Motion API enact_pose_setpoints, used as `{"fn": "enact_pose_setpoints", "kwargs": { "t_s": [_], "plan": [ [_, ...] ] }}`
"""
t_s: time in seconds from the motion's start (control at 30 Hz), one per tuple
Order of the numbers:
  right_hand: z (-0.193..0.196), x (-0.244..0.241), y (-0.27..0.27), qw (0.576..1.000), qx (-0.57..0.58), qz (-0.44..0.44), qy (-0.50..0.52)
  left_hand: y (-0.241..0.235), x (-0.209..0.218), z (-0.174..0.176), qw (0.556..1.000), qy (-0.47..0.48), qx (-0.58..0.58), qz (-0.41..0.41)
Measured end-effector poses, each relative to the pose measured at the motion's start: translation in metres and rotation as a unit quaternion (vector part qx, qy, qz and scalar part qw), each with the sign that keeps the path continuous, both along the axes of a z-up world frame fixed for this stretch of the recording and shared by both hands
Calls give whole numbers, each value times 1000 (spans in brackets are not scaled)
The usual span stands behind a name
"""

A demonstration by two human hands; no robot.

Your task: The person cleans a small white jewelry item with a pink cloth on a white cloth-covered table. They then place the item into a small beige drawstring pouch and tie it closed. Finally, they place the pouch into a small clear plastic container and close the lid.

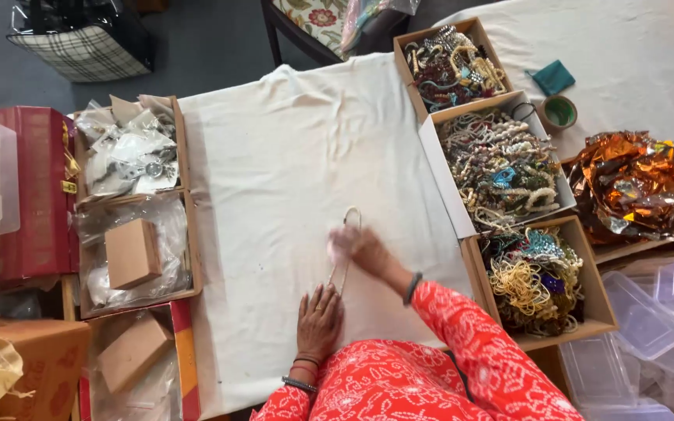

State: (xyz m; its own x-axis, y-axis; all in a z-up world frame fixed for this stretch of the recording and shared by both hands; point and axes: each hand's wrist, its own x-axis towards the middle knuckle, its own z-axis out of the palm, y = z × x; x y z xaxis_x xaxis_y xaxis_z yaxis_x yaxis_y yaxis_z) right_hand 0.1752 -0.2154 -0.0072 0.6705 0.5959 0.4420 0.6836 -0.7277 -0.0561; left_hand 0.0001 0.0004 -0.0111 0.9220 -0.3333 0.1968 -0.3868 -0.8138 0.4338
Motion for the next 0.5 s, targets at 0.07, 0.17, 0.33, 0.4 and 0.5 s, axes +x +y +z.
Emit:
{"fn": "enact_pose_setpoints", "kwargs": {
  "t_s": [0.07, 0.17, 0.33, 0.4, 0.5],
  "plan": [
    [-5, 15, -19, 996, -6, -93, 8, 0, -5, 6, 1000, 5, 8, -4],
    [8, 31, -41, 971, 5, -234, 40, -1, 0, 8, 1000, 2, 9, -5],
    [29, -46, -17, 969, 19, -224, 100, -4, 2, 8, 1000, -9, -2, -5],
    [40, -90, 16, 996, -17, 91, -4, -3, 0, 12, 998, 43, 36, 6],
    [26, -62, 11, 998, -35, 16, -40, -1, -1, 3, 1000, -10, 12, -3]
  ]
}}
